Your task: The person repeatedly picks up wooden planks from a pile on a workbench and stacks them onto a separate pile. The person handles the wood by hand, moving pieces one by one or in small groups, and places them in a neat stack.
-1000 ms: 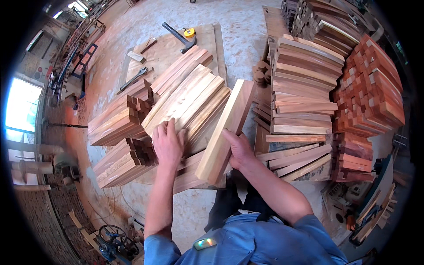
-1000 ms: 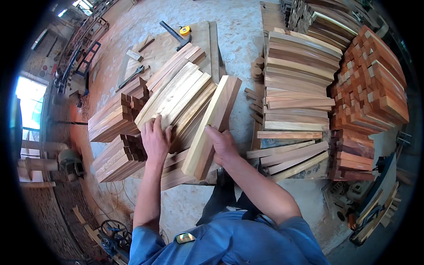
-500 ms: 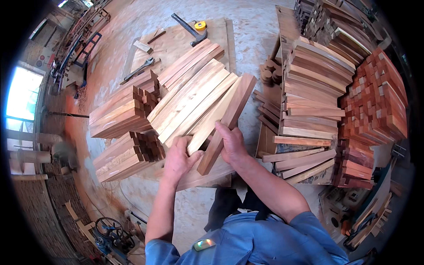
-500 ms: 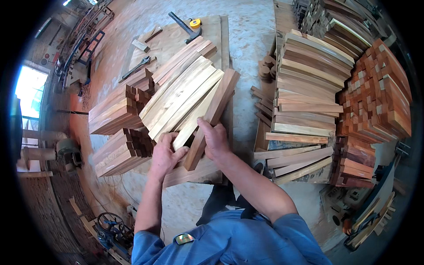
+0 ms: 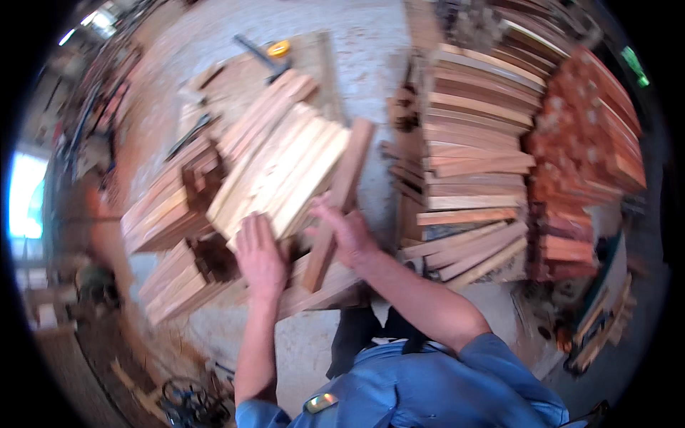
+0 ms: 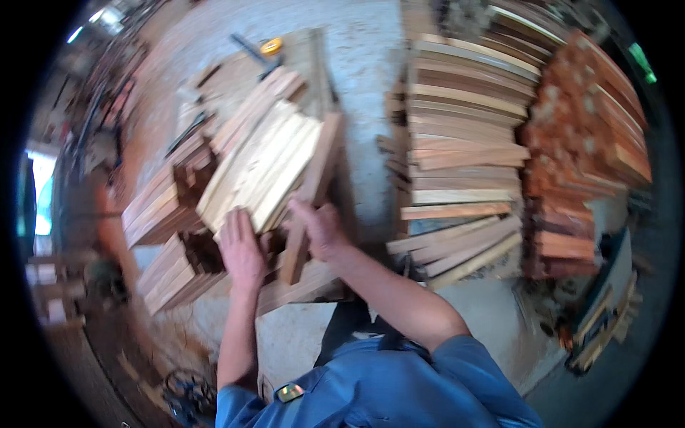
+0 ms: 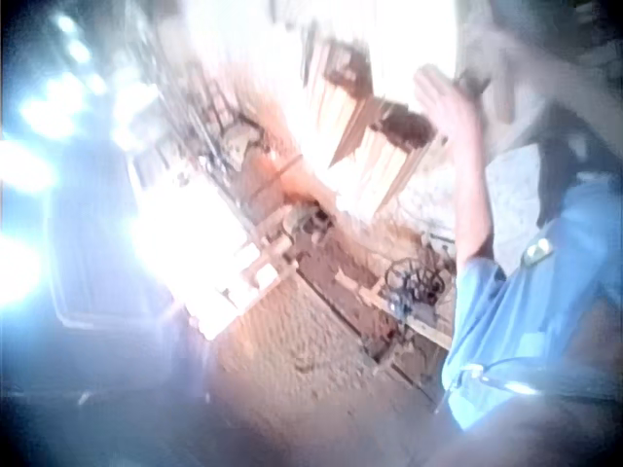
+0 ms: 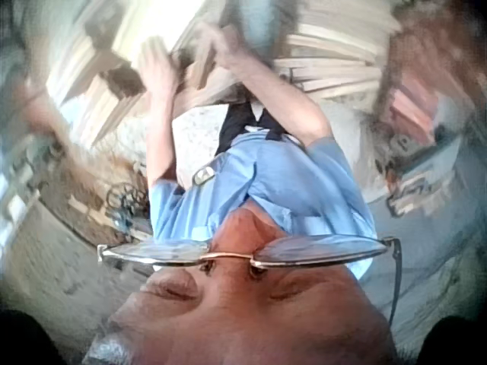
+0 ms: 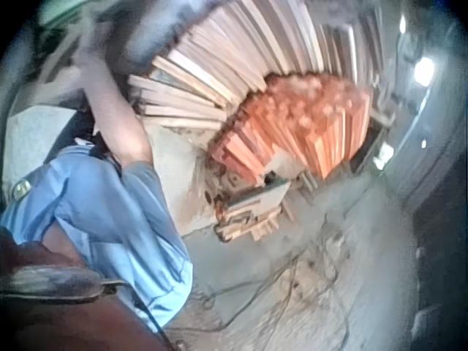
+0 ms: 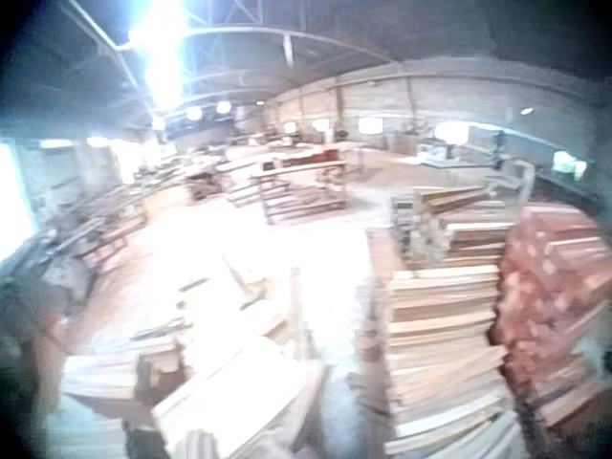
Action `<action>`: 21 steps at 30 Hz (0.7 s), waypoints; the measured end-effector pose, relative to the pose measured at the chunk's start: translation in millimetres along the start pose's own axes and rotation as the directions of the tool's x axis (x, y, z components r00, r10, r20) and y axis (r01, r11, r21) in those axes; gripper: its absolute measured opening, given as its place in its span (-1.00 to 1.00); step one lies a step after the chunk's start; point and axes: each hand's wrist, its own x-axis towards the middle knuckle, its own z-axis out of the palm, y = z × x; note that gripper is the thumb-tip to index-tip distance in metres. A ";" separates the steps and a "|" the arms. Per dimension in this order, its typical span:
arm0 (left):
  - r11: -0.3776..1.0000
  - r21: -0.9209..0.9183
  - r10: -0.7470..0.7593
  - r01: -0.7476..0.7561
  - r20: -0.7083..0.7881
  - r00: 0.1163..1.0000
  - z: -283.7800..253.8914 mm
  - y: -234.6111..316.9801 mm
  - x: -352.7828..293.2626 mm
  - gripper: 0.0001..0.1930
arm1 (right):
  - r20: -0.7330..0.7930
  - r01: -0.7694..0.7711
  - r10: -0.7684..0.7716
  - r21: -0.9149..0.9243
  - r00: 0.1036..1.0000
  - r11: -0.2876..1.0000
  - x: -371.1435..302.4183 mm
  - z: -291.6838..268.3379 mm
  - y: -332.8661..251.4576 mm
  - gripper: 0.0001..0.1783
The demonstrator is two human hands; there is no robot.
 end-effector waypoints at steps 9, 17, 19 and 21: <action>0.998 0.041 0.051 -0.050 -0.040 0.998 2.1 14.3 -1.1 -0.28 | -0.015 0.030 -0.029 0.068 0.999 0.997 -52.0 -79.7 -34.0 -0.65; 0.841 -0.437 0.387 -0.318 0.076 0.919 -11.3 170.0 53.5 -0.35 | -0.283 0.207 -0.176 0.083 0.943 0.975 -118.5 -184.0 -67.3 -0.70; 0.778 -0.491 0.489 -0.391 0.084 0.868 2.8 218.1 75.3 -0.36 | -0.347 0.231 -0.192 0.074 0.918 0.970 -133.1 -201.4 -75.9 -0.68; 0.725 -0.494 0.565 -0.481 0.025 0.825 32.7 260.6 94.5 -0.36 | -0.390 0.267 -0.194 0.141 0.900 0.953 -142.9 -219.9 -81.4 -0.64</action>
